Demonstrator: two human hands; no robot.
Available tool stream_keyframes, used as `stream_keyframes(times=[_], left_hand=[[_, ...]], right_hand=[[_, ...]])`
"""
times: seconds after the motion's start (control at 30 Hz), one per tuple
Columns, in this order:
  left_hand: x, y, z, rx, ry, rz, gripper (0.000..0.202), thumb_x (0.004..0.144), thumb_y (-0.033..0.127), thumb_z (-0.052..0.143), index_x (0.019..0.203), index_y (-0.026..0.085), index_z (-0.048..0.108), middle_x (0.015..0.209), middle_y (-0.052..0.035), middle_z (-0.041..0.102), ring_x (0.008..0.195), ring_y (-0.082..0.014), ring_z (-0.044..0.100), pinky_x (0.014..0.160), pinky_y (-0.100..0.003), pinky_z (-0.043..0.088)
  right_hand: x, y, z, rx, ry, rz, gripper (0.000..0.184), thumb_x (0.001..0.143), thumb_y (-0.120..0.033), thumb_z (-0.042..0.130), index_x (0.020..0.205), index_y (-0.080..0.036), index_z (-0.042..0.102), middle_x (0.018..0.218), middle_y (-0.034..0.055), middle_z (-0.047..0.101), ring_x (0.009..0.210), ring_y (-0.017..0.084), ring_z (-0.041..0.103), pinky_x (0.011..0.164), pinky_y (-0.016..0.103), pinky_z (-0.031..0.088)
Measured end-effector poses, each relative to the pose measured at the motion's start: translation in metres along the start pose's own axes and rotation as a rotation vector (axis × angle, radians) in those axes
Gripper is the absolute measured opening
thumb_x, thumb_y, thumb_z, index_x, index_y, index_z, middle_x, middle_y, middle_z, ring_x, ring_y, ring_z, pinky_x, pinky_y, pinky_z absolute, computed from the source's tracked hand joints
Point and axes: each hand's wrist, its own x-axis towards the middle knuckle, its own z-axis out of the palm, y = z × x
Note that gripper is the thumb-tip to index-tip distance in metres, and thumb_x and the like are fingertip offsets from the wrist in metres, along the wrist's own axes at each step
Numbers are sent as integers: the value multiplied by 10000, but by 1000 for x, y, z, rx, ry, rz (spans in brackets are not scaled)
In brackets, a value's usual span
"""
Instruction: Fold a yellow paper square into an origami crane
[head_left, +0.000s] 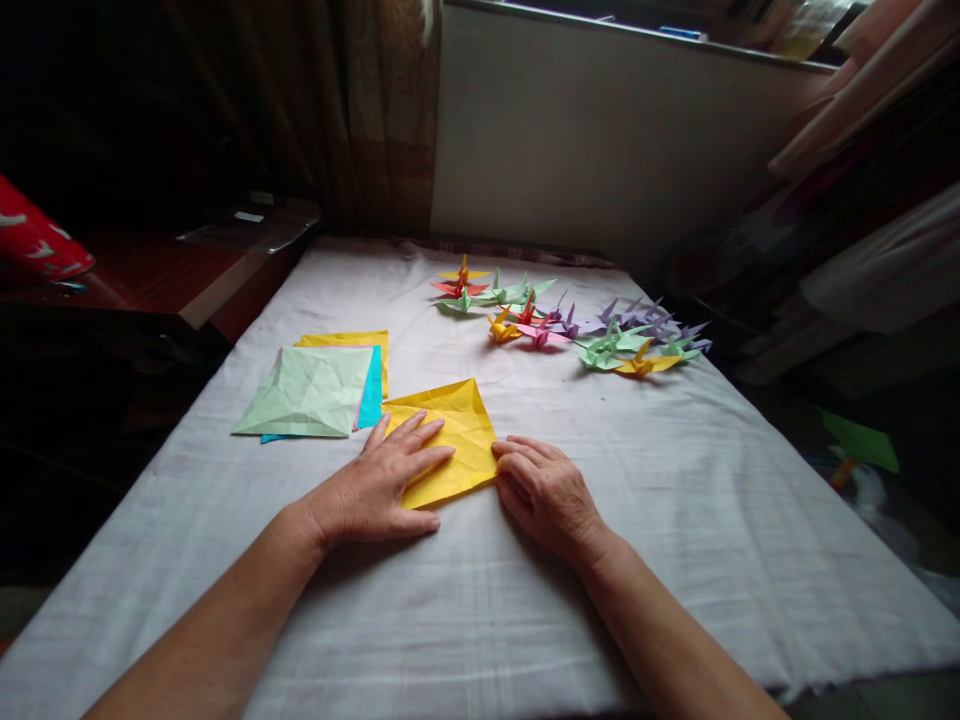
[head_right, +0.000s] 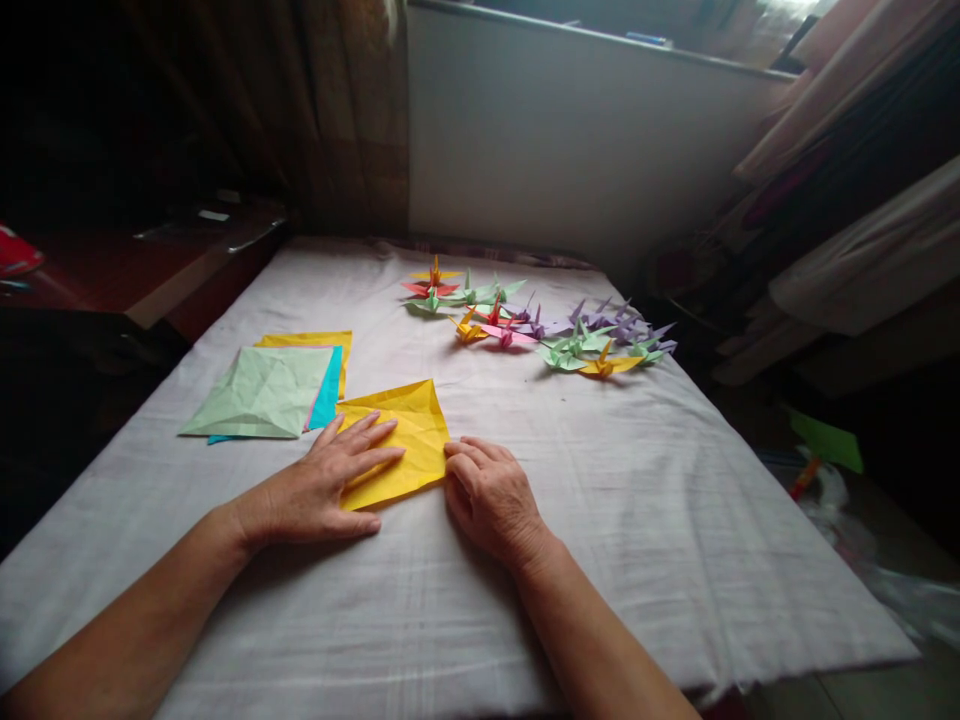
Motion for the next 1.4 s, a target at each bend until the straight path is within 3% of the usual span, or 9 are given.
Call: stream_keyframes(times=[0.17, 0.27, 0.37, 0.47, 0.7, 1.0, 1.27, 1.4], left_hand=[[0, 5, -10, -59, 29, 20, 339, 836, 317, 655, 1174, 295, 656, 1426, -68, 557, 1370, -327, 438, 1139, -674, 129], [1, 1, -14, -84, 65, 35, 170, 886, 319, 601, 1021, 268, 690, 1300, -46, 654, 1237, -269, 571, 1141, -586, 228], [2, -5, -14, -91, 153, 50, 168, 927, 337, 558, 932, 237, 693, 1171, -43, 712, 1111, -222, 637, 1063, -441, 379], [4, -10, -10, -76, 247, 17, 198, 934, 362, 555, 907, 216, 686, 1036, -44, 739, 998, -213, 661, 930, -366, 465], [11, -4, -4, 52, 374, -179, 294, 935, 412, 549, 743, 192, 589, 766, -25, 659, 734, -186, 591, 721, -309, 440], [19, 1, 2, 295, 391, -244, 260, 916, 382, 595, 739, 194, 567, 796, -48, 643, 791, -236, 580, 729, -336, 412], [21, 2, 4, 328, 368, -267, 219, 888, 374, 646, 782, 192, 589, 895, -64, 674, 855, -257, 603, 763, -359, 443], [21, 3, 6, 349, 462, -261, 241, 862, 348, 688, 1001, 166, 613, 1006, -87, 672, 915, -262, 606, 804, -365, 450]], right_hand=[[-2, 1, 1, 12, 2, 42, 110, 917, -234, 555, 875, -224, 656, 1155, 47, 719, 1114, 240, 636, 964, 396, 493], [-2, 2, 3, 34, 22, 64, 115, 917, -244, 561, 861, -224, 660, 1138, 50, 724, 1097, 239, 643, 959, 397, 486], [-1, 1, 3, 55, 48, 83, 119, 915, -236, 555, 857, -222, 658, 1103, 59, 733, 1083, 239, 646, 947, 396, 480], [1, -1, 4, 53, 56, 107, 124, 909, -214, 543, 848, -217, 651, 1093, 67, 733, 1081, 236, 642, 944, 392, 469], [3, -5, 6, 18, 60, 177, 113, 885, -203, 546, 803, -217, 622, 1134, 81, 711, 1098, 240, 617, 933, 390, 438], [4, -6, 6, -28, 70, 231, 83, 853, -212, 573, 773, -229, 589, 1157, 76, 704, 1107, 254, 604, 916, 392, 416], [3, -6, 7, -15, 64, 240, 45, 848, -217, 579, 806, -226, 591, 1157, 82, 698, 1111, 254, 597, 912, 387, 408], [3, -4, 9, 11, 57, 206, 101, 879, -194, 554, 931, -236, 630, 1213, 71, 676, 1159, 249, 574, 946, 400, 393]])
